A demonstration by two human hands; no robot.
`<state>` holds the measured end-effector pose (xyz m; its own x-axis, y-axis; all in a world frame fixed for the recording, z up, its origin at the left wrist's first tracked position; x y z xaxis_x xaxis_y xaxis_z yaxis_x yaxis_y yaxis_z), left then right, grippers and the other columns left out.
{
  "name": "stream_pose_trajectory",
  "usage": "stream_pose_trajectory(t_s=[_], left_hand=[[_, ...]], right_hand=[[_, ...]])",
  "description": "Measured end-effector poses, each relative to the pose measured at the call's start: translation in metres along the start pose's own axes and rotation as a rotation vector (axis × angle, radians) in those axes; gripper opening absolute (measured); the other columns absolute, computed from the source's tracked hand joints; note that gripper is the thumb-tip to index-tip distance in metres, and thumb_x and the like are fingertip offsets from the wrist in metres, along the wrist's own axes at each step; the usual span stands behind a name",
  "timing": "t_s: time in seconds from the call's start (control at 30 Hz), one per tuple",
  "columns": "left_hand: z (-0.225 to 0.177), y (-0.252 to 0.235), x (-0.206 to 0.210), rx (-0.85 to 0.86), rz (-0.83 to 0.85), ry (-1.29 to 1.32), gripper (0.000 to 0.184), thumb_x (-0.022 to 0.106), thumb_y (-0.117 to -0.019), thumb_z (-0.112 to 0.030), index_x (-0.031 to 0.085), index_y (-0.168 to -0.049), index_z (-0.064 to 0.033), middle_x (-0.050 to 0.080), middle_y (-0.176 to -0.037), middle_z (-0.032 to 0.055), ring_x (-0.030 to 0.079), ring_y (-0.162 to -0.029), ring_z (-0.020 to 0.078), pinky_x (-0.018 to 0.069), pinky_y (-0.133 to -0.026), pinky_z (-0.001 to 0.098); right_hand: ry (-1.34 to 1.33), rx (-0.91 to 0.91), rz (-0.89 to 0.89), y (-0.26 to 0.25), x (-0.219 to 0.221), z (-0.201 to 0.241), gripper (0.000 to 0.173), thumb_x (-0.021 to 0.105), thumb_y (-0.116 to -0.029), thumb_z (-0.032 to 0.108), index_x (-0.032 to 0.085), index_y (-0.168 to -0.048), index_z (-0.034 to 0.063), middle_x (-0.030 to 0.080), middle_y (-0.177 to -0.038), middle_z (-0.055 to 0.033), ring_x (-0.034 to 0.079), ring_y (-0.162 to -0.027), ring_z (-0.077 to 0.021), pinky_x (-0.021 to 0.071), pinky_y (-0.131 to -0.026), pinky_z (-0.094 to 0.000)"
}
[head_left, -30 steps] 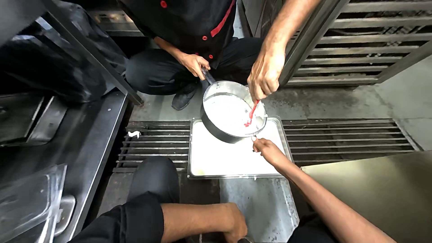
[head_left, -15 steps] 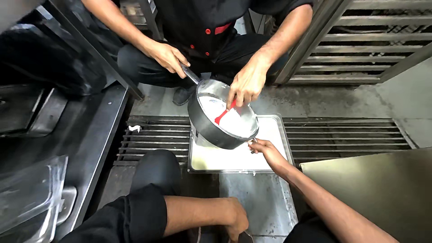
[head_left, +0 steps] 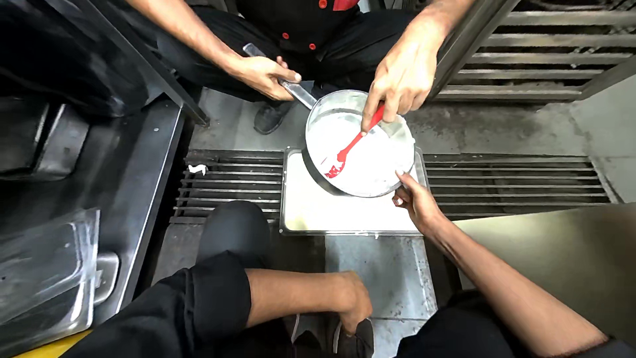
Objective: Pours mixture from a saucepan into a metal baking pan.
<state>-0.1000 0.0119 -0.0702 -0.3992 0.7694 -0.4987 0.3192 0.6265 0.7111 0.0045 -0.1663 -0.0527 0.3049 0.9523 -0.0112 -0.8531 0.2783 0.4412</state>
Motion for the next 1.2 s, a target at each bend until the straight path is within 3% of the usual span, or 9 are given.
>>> stream_pose_trajectory(t_s=[0.27, 0.33, 0.4, 0.47, 0.53, 0.67, 0.77, 0.93, 1.2], left_hand=[[0.002, 0.036, -0.027, 0.087, -0.168, 0.084, 0.039, 0.072, -0.0962, -0.036, 0.073, -0.097, 0.0024, 0.071, -0.111, 0.0229, 0.066, -0.110, 0.0423, 0.0488, -0.092, 0.0641], [0.018, 0.090, -0.050, 0.205, -0.522, 0.264, 0.036, 0.068, -0.0999, -0.034, 0.072, -0.091, 0.0017, 0.071, -0.094, 0.0192, 0.069, -0.094, 0.0353, 0.0532, -0.085, 0.0574], [0.044, 0.153, -0.055, 0.266, -1.192, 0.572, 0.033, 0.065, -0.0978, -0.023, 0.067, -0.075, 0.0014, 0.064, -0.072, 0.0086, 0.063, -0.071, 0.0174, 0.0534, -0.069, 0.0368], [0.079, 0.189, -0.045, 0.100, -1.901, 0.972, 0.029, 0.058, -0.0968, -0.012, 0.061, -0.068, -0.0096, 0.057, -0.063, -0.0071, 0.055, -0.060, 0.0000, 0.0492, -0.060, 0.0194], [0.120, 0.207, -0.043, -0.235, -2.162, 1.405, 0.028, 0.054, -0.1052, -0.020, 0.057, -0.079, -0.0126, 0.055, -0.067, -0.0060, 0.054, -0.060, 0.0036, 0.0495, -0.061, 0.0217], [0.190, 0.206, -0.059, -0.319, -1.705, 2.046, 0.055, 0.051, -0.1064, -0.044, 0.049, -0.143, -0.0034, 0.060, -0.131, 0.0141, 0.063, -0.106, 0.0215, 0.0522, -0.090, 0.0374], [0.208, 0.201, -0.082, -0.188, -1.692, 2.074, 0.055, 0.051, -0.1064, -0.043, 0.048, -0.143, -0.0017, 0.059, -0.136, 0.0164, 0.062, -0.117, 0.0236, 0.0508, -0.098, 0.0375], [0.209, 0.198, -0.091, -0.154, -1.840, 2.172, 0.033, 0.057, -0.1038, -0.032, 0.055, -0.123, -0.0056, 0.064, -0.114, 0.0090, 0.064, -0.099, 0.0172, 0.0530, -0.087, 0.0333], [0.204, 0.202, -0.090, -0.180, -1.892, 2.155, 0.036, 0.064, -0.1011, -0.028, 0.055, -0.129, -0.0074, 0.062, -0.125, 0.0082, 0.063, -0.113, 0.0168, 0.0520, -0.097, 0.0321]], right_hand=[[0.171, -0.166, -0.228, -0.002, -0.009, 0.004, 0.042, 0.056, -0.0966, 0.014, 0.046, -0.056, 0.0155, 0.050, -0.057, 0.0028, 0.049, -0.056, -0.0091, 0.0427, -0.058, -0.0272], [0.189, -0.190, -0.265, 0.001, -0.009, 0.013, 0.044, 0.055, -0.0971, 0.015, 0.044, -0.055, 0.0159, 0.046, -0.054, 0.0031, 0.045, -0.052, -0.0091, 0.0391, -0.055, -0.0269], [0.172, -0.215, -0.289, 0.002, -0.011, 0.018, 0.047, 0.055, -0.0955, 0.013, 0.040, -0.052, 0.0178, 0.041, -0.048, 0.0047, 0.039, -0.044, -0.0063, 0.0341, -0.047, -0.0233], [0.146, -0.202, -0.289, 0.002, -0.016, 0.020, 0.046, 0.055, -0.0938, 0.012, 0.039, -0.051, 0.0176, 0.038, -0.046, 0.0042, 0.035, -0.042, -0.0067, 0.0309, -0.045, -0.0235], [0.107, -0.165, -0.288, 0.000, -0.020, 0.019, 0.045, 0.055, -0.0932, 0.012, 0.040, -0.051, 0.0172, 0.037, -0.045, 0.0039, 0.033, -0.040, -0.0068, 0.0293, -0.043, -0.0237], [0.027, -0.069, -0.299, 0.002, -0.021, 0.015, 0.044, 0.055, -0.0953, 0.014, 0.041, -0.053, 0.0167, 0.034, -0.045, 0.0041, 0.030, -0.039, -0.0065, 0.0283, -0.041, -0.0229], [0.030, -0.058, -0.300, 0.007, -0.015, 0.016, 0.045, 0.054, -0.0964, 0.014, 0.041, -0.053, 0.0165, 0.034, -0.045, 0.0041, 0.030, -0.039, -0.0062, 0.0277, -0.041, -0.0227], [0.178, -0.101, -0.314, 0.006, -0.011, 0.015, 0.046, 0.058, -0.0950, 0.019, 0.040, -0.053, 0.0178, 0.036, -0.048, 0.0044, 0.034, -0.043, -0.0076, 0.0301, -0.045, -0.0264], [0.163, -0.080, -0.300, 0.001, -0.007, 0.028, 0.047, 0.058, -0.0923, 0.026, 0.036, -0.052, 0.0192, 0.031, -0.045, 0.0042, 0.028, -0.039, -0.0078, 0.0239, -0.041, -0.0261]])
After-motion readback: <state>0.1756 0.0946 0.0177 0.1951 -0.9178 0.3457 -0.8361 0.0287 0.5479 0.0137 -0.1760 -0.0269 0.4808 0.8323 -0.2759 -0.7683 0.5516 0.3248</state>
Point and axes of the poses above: each hand's wrist, its own y-axis away from the middle knuckle, its own x-axis out of the palm, z = x × y, the point moved 3 cm from there along -y, towards the middle knuckle
